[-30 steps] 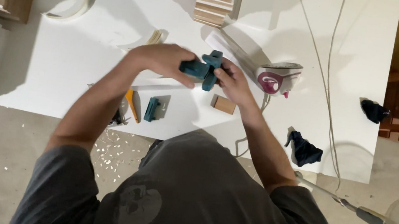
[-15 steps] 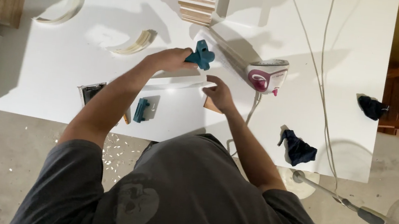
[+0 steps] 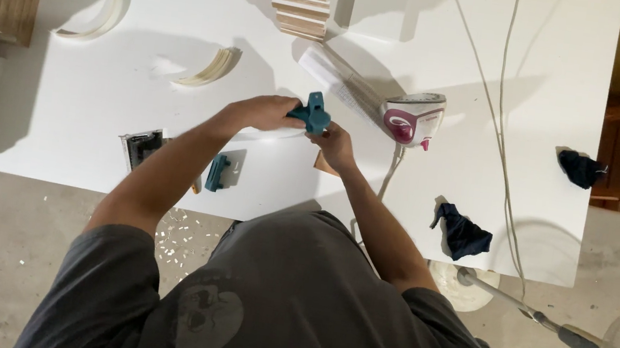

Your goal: The person applies a strip of edge banding to the edge of a white board. They use a clothes iron to heat and adhere the strip, then use a sanding block and a scraper to smooth the surface and trim the excess material. The person repeats this process on another board.

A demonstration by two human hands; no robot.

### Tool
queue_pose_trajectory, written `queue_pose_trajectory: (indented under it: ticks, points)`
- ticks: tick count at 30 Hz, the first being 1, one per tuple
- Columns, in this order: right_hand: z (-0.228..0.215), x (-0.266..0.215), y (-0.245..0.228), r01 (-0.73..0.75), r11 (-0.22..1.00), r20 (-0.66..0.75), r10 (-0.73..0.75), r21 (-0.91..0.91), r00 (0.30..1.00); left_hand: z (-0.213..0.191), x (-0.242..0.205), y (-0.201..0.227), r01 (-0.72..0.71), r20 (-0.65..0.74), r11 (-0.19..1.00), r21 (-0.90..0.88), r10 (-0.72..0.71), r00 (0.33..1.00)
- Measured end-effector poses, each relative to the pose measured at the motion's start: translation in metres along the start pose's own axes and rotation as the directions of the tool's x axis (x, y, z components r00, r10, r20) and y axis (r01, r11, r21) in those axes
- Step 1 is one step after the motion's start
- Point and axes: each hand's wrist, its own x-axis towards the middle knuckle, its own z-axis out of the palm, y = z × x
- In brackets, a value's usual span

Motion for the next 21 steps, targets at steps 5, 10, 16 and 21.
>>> queue_pose_trajectory:
  ticks: [5,10,16,21]
  points:
    - [0.001,0.018,0.033,0.156,0.967,-0.047,-0.168,-0.201,0.985,0.025,0.004,-0.002,-0.087,-0.102,0.988,0.126,0.1,0.99]
    - [0.008,0.037,0.067,0.204,0.962,-0.04,-0.215,-0.18,0.976,0.067,0.014,-0.01,-0.005,-0.193,0.929,0.369,0.082,0.978]
    - [-0.028,0.009,-0.016,0.054,0.937,0.066,-0.033,-0.346,0.997,0.115,0.042,-0.047,0.182,-0.589,0.68,0.71,0.432,0.683]
    - [-0.042,-0.02,-0.076,-0.185,0.938,0.243,0.114,0.294,0.963,0.108,0.034,-0.032,0.204,-0.614,0.705,0.679,0.393,0.685]
